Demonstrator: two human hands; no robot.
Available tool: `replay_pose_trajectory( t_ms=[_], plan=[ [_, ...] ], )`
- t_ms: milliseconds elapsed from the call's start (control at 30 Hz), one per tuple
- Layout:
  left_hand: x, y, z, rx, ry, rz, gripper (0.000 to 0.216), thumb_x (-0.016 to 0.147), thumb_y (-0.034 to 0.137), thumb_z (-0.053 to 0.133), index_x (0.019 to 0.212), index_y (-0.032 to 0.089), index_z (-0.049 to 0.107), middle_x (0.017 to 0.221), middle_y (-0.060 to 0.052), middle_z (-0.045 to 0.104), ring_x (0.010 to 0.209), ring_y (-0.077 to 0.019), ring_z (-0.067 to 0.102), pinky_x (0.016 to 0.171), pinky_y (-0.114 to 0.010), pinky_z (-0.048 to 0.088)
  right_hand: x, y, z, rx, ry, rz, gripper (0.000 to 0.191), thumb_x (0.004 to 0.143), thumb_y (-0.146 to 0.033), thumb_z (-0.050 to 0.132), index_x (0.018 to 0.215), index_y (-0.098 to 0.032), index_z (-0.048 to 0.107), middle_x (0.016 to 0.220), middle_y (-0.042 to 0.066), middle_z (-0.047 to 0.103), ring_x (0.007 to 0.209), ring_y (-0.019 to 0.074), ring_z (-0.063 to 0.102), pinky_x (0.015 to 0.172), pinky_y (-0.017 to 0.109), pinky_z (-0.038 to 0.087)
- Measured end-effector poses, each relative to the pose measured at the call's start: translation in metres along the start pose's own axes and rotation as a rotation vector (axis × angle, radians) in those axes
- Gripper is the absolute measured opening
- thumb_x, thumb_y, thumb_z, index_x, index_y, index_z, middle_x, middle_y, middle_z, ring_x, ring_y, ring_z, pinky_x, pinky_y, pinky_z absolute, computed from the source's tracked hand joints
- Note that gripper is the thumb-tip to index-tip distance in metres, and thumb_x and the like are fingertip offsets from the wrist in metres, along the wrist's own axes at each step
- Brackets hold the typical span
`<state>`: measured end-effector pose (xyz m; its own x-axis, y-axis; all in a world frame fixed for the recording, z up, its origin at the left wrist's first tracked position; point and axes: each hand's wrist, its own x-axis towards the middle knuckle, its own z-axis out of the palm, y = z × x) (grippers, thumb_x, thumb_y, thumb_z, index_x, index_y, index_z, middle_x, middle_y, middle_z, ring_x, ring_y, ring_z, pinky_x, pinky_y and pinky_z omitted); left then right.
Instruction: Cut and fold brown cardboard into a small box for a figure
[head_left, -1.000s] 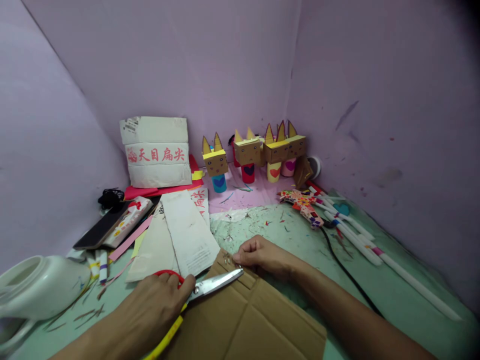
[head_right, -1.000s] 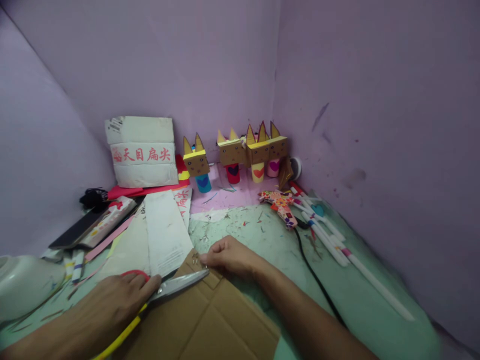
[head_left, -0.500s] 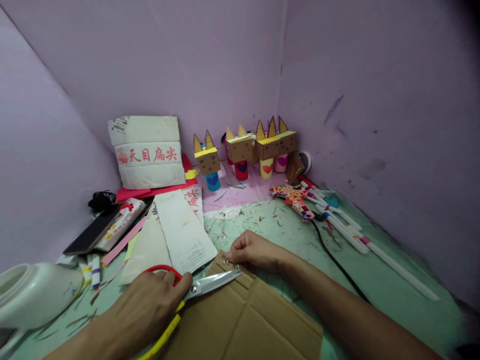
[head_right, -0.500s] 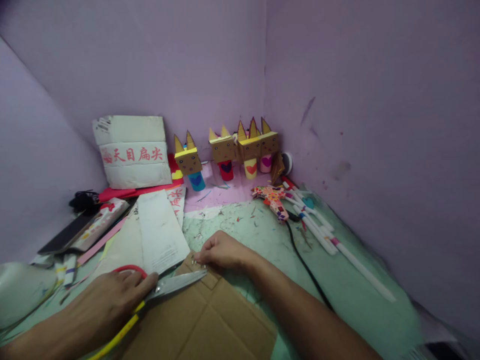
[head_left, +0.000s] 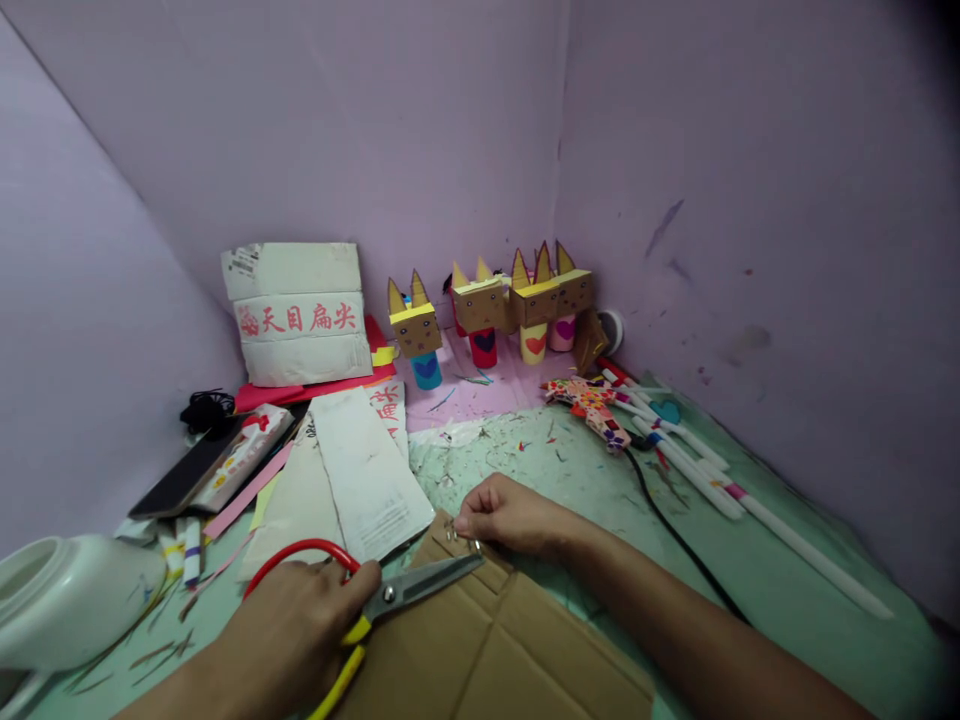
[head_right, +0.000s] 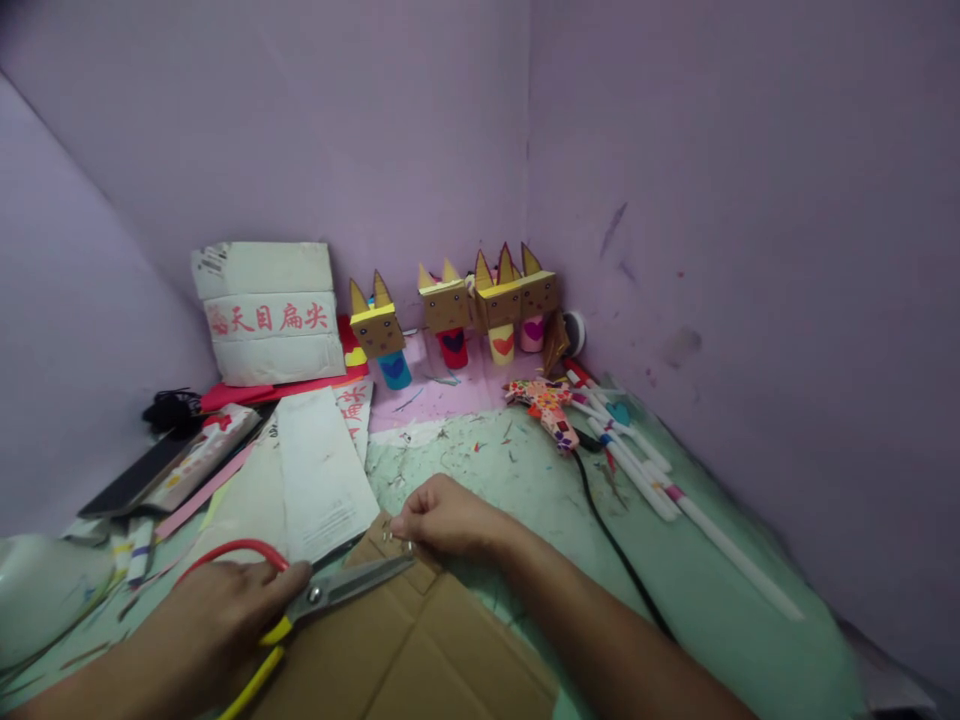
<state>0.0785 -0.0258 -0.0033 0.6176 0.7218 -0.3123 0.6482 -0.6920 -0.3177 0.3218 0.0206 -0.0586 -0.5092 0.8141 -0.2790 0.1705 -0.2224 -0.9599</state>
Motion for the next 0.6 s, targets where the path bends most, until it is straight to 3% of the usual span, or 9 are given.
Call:
replay_pose_trajectory(
  t_ms=[167,300,467,600],
  plan=[
    [-0.008,-0.003,0.026,0.261,0.255,0.021,0.035,0.078,0.009,0.039,0.108,0.023,0.048,0.066,-0.003,0.061,0.057,-0.0221,0.060,0.052,-0.033,0.046,-0.001,-0.002,0.001,-0.017,0.021,0.009,0.027,0.069,-0.030,0.063,0.051,-0.015,0.050,0.041,-0.008,0.038,0.040,0.0047,0.029,0.040,0.020,0.020],
    [-0.014,0.000,0.027,0.408,0.347,-0.013,0.044,0.077,0.001,0.033,0.110,0.025,0.050,0.065,-0.003,0.060,0.057,-0.0217,0.058,0.053,-0.033,0.045,-0.002,-0.004,0.002,-0.026,0.026,0.011,0.028,0.071,-0.030,0.061,0.051,-0.016,0.049,0.039,-0.008,0.036,0.038,0.0049,0.028,0.039,0.021,0.019],
    [-0.018,0.019,0.001,0.573,0.272,-0.060,0.046,0.078,-0.002,0.035,0.108,0.024,0.057,0.064,-0.005,0.061,0.057,-0.0214,0.059,0.053,-0.032,0.046,-0.002,-0.003,0.002,-0.043,0.045,0.016,0.028,0.070,-0.029,0.061,0.050,-0.017,0.047,0.037,-0.008,0.036,0.037,0.0049,0.028,0.039,0.020,0.019],
    [-0.026,0.034,-0.011,0.491,0.158,-0.131,0.049,0.077,0.000,0.035,0.115,0.022,0.056,0.070,-0.008,0.064,0.060,-0.0239,0.061,0.052,-0.034,0.047,-0.002,-0.002,0.003,-0.055,0.061,0.002,0.030,0.069,-0.030,0.063,0.048,-0.017,0.045,0.037,-0.009,0.033,0.037,0.0046,0.026,0.038,0.021,0.017]
  ],
)
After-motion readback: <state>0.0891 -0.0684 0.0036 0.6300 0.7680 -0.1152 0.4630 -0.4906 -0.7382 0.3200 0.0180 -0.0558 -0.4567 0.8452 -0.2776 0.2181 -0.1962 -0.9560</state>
